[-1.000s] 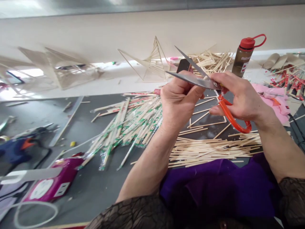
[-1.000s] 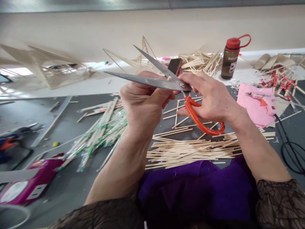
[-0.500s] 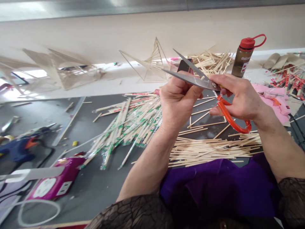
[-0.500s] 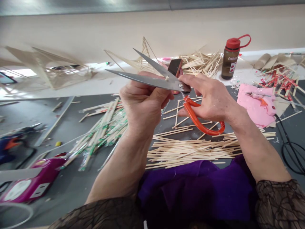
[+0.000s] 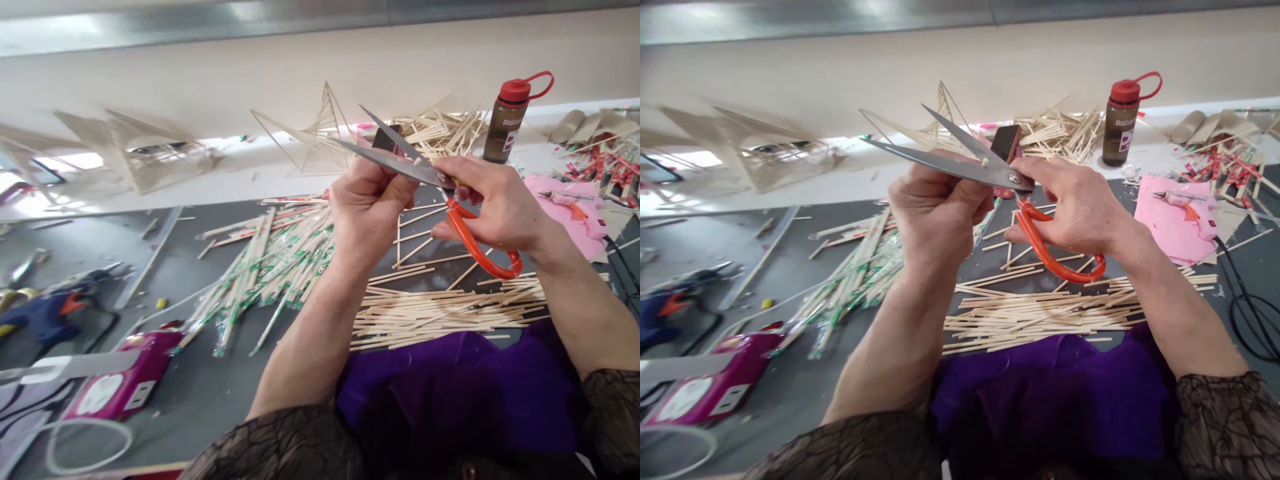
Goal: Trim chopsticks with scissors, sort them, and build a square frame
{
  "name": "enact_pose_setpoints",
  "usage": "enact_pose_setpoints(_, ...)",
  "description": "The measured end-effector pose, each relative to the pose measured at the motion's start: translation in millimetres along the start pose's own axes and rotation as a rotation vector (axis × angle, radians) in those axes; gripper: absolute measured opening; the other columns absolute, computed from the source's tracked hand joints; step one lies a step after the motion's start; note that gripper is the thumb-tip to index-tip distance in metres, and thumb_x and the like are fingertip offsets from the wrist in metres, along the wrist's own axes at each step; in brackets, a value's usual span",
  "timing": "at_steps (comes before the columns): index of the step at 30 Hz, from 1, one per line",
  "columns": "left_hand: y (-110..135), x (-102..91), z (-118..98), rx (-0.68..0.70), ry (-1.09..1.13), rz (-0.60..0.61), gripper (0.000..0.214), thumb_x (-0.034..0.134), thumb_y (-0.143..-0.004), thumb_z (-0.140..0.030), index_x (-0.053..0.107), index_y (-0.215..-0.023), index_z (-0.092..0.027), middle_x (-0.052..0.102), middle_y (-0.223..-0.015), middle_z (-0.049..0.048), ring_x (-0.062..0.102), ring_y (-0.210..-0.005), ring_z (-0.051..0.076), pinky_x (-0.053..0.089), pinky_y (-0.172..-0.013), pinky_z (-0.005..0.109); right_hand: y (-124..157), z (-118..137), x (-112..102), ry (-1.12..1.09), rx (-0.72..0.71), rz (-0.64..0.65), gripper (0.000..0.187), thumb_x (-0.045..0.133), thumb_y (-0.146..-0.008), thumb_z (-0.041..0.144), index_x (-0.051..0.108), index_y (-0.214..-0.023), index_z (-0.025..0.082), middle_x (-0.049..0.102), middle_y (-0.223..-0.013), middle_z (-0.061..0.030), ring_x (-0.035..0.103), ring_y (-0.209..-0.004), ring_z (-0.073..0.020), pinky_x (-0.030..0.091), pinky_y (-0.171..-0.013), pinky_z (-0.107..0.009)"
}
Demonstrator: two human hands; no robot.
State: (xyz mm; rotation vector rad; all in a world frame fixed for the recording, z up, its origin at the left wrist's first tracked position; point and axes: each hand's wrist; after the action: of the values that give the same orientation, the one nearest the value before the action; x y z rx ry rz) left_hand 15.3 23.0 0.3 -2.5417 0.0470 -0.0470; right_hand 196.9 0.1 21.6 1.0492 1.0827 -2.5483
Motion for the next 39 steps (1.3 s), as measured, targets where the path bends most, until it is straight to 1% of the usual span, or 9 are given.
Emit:
enact_pose_setpoints(3,-1.4,-2.4,-11.0,-0.036,0.076,0.069,0.021,0.078,-0.081,-0.035,0.063,-0.073,-0.023,0.055,-0.056,-0.0036,0.045,-0.043,0.008,0.031,-0.038,0.023,-0.2,0.5,-7.2,-0.022,-0.008,0.05,0.06,0.08,-0.072,0.042,0.066,-0.126,0.019,0.07,-0.115,-0.0078,0.059,-0.075,-0.0171,0.051,-0.069,-0.035)
enact_pose_setpoints(10,-1.9,-4.3,-22.1,-0.246,0.241,0.204,0.022,0.082,-0.075,-0.029,0.062,-0.069,-0.021,0.052,-0.051,-0.0039,0.038,-0.038,0.006,0.018,-0.032,0.02,1.9,0.4,-21.4,-0.004,-0.01,0.122,0.061,0.082,-0.071,0.046,0.067,-0.126,0.023,0.07,-0.105,-0.0051,0.061,-0.077,-0.019,0.051,-0.067,-0.036)
enact_pose_setpoints(16,-4.9,-4.6,-28.2,-0.39,0.454,0.324,0.03,0.09,-0.06,-0.032,0.063,-0.068,-0.021,0.045,-0.043,-0.0064,0.03,-0.034,0.004,0.013,-0.031,0.017,2.8,3.8,-27.6,0.019,0.002,0.162,0.053,0.082,-0.072,0.046,0.069,-0.12,0.028,0.07,-0.104,-0.0032,0.064,-0.083,-0.0215,0.054,-0.073,-0.037)
enact_pose_setpoints(22,-11.1,-11.7,-25.2,-0.568,0.458,0.527,0.04,0.09,-0.059,-0.043,0.056,-0.06,-0.021,0.036,-0.041,-0.0072,0.019,-0.032,0.002,0.009,-0.029,0.019,1.8,2.0,-28.6,0.023,-0.042,0.171,0.054,0.079,-0.072,0.054,0.069,-0.119,0.028,0.07,-0.1,-0.0031,0.062,-0.078,-0.0204,0.052,-0.07,-0.037)
enact_pose_setpoints(25,-12.1,-12.9,-22.9,-0.624,0.459,0.586,0.043,0.09,-0.058,-0.045,0.055,-0.06,-0.022,0.033,-0.041,-0.0081,0.017,-0.031,0.002,0.007,-0.029,0.019,2.0,0.7,-28.7,0.009,-0.056,0.174,0.055,0.079,-0.071,0.054,0.069,-0.119,0.028,0.071,-0.099,-0.0032,0.061,-0.076,-0.0201,0.053,-0.072,-0.037)
enact_pose_setpoints(30,-11.1,-12.5,-21.5,-0.64,0.466,0.637,0.046,0.089,-0.058,-0.049,0.052,-0.057,-0.022,0.026,-0.039,-0.0086,0.015,-0.031,0.002,0.005,-0.029,0.02,2.1,-0.2,-29.6,-0.013,-0.075,0.178,0.056,0.079,-0.07,0.057,0.07,-0.119,0.029,0.071,-0.096,-0.0035,0.06,-0.072,-0.0196,0.052,-0.069,-0.038)
enact_pose_setpoints(34,-10.5,-12.9,-23.2,-0.668,0.449,0.622,0.045,0.091,-0.054,-0.051,0.056,-0.06,-0.022,0.026,-0.038,-0.0092,0.015,-0.03,0.003,0.006,-0.028,0.02,2.2,1.0,-31.2,-0.013,-0.102,0.17,0.056,0.079,-0.071,0.055,0.07,-0.118,0.027,0.07,-0.096,-0.0037,0.058,-0.069,-0.0182,0.051,-0.066,-0.037)
enact_pose_setpoints(37,-10.2,-13.3,-23.3,-0.648,0.41,0.589,0.046,0.091,-0.051,-0.054,0.058,-0.061,-0.022,0.03,-0.038,-0.0087,0.016,-0.029,0.003,0.008,-0.027,0.021,2.6,1.4,-30.9,-0.009,-0.103,0.157,0.054,0.079,-0.071,0.053,0.071,-0.116,0.026,0.071,-0.095,-0.0032,0.058,-0.069,-0.0175,0.05,-0.066,-0.035)
enact_pose_setpoints(39,-9.5,-12.5,-21.2,-0.582,0.369,0.523,0.046,0.09,-0.053,-0.055,0.059,-0.061,-0.022,0.039,-0.041,-0.0069,0.019,-0.03,0.003,0.011,-0.027,0.021,2.6,1.4,-28.2,0.003,-0.068,0.135,0.052,0.078,-0.071,0.052,0.071,-0.116,0.026,0.071,-0.096,-0.0029,0.057,-0.068,-0.0168,0.05,-0.065,-0.035)
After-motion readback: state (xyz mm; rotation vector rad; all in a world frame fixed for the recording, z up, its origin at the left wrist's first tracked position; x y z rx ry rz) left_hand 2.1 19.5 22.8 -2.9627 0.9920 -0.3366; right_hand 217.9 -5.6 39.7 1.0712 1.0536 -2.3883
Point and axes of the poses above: each hand's wrist, its own y-axis away from the middle knuckle, its own x-axis out of the palm, z = x × y
